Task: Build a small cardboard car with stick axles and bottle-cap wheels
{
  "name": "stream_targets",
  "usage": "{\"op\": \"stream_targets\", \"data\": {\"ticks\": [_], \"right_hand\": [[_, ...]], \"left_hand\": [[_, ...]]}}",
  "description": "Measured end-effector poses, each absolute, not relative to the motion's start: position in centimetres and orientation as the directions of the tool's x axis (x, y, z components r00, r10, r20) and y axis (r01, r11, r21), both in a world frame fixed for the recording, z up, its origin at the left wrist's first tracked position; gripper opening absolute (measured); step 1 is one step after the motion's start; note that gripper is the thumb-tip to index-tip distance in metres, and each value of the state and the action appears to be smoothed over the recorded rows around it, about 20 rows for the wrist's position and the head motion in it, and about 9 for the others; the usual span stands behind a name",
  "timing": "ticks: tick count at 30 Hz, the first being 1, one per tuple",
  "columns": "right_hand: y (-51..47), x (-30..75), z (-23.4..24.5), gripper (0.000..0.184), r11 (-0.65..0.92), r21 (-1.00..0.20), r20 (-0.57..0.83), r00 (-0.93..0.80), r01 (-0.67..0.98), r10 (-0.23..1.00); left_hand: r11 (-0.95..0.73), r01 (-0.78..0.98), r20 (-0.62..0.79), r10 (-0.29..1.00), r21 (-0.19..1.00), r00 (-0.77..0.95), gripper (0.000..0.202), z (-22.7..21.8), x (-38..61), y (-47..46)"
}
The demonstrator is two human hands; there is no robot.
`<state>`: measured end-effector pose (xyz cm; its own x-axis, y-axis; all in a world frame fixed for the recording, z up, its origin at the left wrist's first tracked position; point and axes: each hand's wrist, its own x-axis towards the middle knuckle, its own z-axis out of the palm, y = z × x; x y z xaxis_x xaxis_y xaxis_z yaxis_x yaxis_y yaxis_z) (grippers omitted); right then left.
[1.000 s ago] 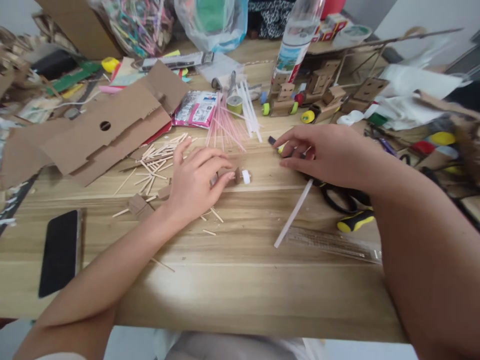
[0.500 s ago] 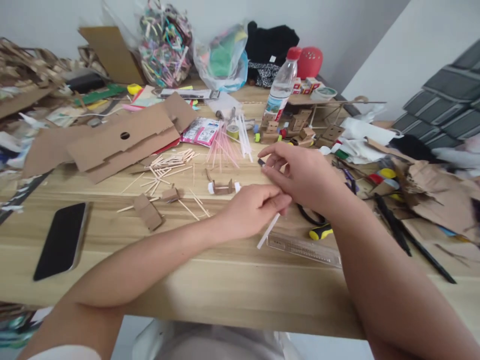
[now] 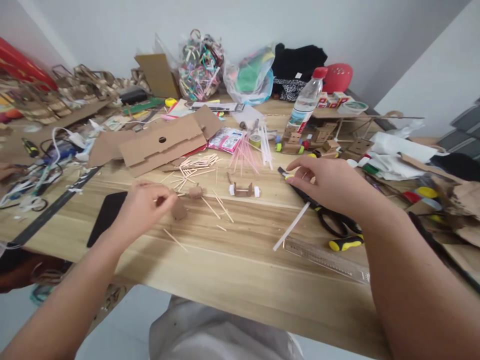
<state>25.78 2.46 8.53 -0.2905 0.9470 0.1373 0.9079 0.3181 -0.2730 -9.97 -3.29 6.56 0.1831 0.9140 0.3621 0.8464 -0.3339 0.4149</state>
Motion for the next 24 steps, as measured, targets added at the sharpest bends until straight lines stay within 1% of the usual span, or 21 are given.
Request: {"op": "stream_targets", "data": {"ticks": [1, 2, 3, 4, 5, 7, 9, 10, 11, 13, 17, 20, 22, 24], "right_hand": [[2.6, 25.7, 8.1, 0.014, 0.324, -0.270, 0.116, -0.304, 0.907, 0.946], [2.8, 25.5, 7.7, 0.016, 0.332, -0.268, 0.095, -0.318, 0.905, 0.943], [3.0, 25.4, 7.2, 0.019, 0.342, -0.265, 0.077, -0.334, 0.902, 0.939], [3.1, 25.1, 6.7, 0.023, 0.354, -0.264, 0.068, -0.349, 0.897, 0.935], [3.2, 24.7, 6.2, 0.027, 0.367, -0.266, 0.067, -0.363, 0.891, 0.929], [3.3, 23.8, 5.1, 0.035, 0.417, -0.276, 0.095, -0.408, 0.866, 0.908], [3.5, 22.7, 4.0, 0.036, 0.511, -0.275, 0.169, -0.483, 0.814, 0.859], [3.6, 22.2, 3.5, 0.035, 0.563, -0.262, 0.215, -0.521, 0.784, 0.826], [3.8, 21.6, 3.0, 0.033, 0.607, -0.244, 0.255, -0.554, 0.757, 0.793], [4.2, 20.6, 2.2, 0.027, 0.658, -0.207, 0.303, -0.592, 0.724, 0.747], [5.1, 19.4, 1.1, 0.013, 0.666, -0.177, 0.305, -0.603, 0.725, 0.737], [5.3, 19.1, 0.5, 0.007, 0.656, -0.171, 0.297, -0.596, 0.735, 0.746], [5.2, 19.0, 0.1, 0.006, 0.657, -0.161, 0.297, -0.599, 0.736, 0.744], [5.1, 19.0, -0.2, 0.008, 0.666, -0.141, 0.310, -0.606, 0.733, 0.732]], "left_hand": [[-0.332, 0.892, 0.332, 0.916, 0.306, 0.227, 0.019, 6.1, -10.4, -3.8], [-0.330, 0.919, 0.300, 0.918, 0.216, 0.260, 0.014, 5.8, -10.8, -4.3], [-0.325, 0.933, 0.272, 0.922, 0.155, 0.277, 0.025, 5.5, -10.9, -4.6], [-0.317, 0.940, 0.252, 0.927, 0.125, 0.279, 0.034, 5.4, -10.9, -4.9], [-0.312, 0.942, 0.233, 0.932, 0.122, 0.279, 0.038, 5.3, -10.7, -4.9], [-0.322, 0.930, 0.212, 0.935, 0.174, 0.284, 0.033, 5.2, -9.9, -4.4], [-0.363, 0.895, 0.202, 0.927, 0.260, 0.317, 0.025, 4.9, -8.6, -3.1], [-0.394, 0.868, 0.195, 0.917, 0.304, 0.348, 0.024, 4.7, -7.8, -2.3], [-0.418, 0.845, 0.194, 0.907, 0.332, 0.373, 0.025, 4.4, -6.9, -1.4], [-0.438, 0.822, 0.161, 0.899, 0.364, 0.407, 0.037, 3.5, -5.3, 0.5], [-0.487, 0.777, 0.119, 0.868, 0.398, 0.483, 0.053, 1.9, -2.7, 3.2], [-0.494, 0.760, 0.084, 0.856, 0.422, 0.510, 0.061, 1.1, -1.7, 4.3], [-0.497, 0.754, 0.071, 0.851, 0.429, 0.520, 0.063, 0.8, -1.3, 4.6], [-0.503, 0.753, 0.071, 0.847, 0.425, 0.526, 0.058, 0.6, -1.0, 4.9]]}}
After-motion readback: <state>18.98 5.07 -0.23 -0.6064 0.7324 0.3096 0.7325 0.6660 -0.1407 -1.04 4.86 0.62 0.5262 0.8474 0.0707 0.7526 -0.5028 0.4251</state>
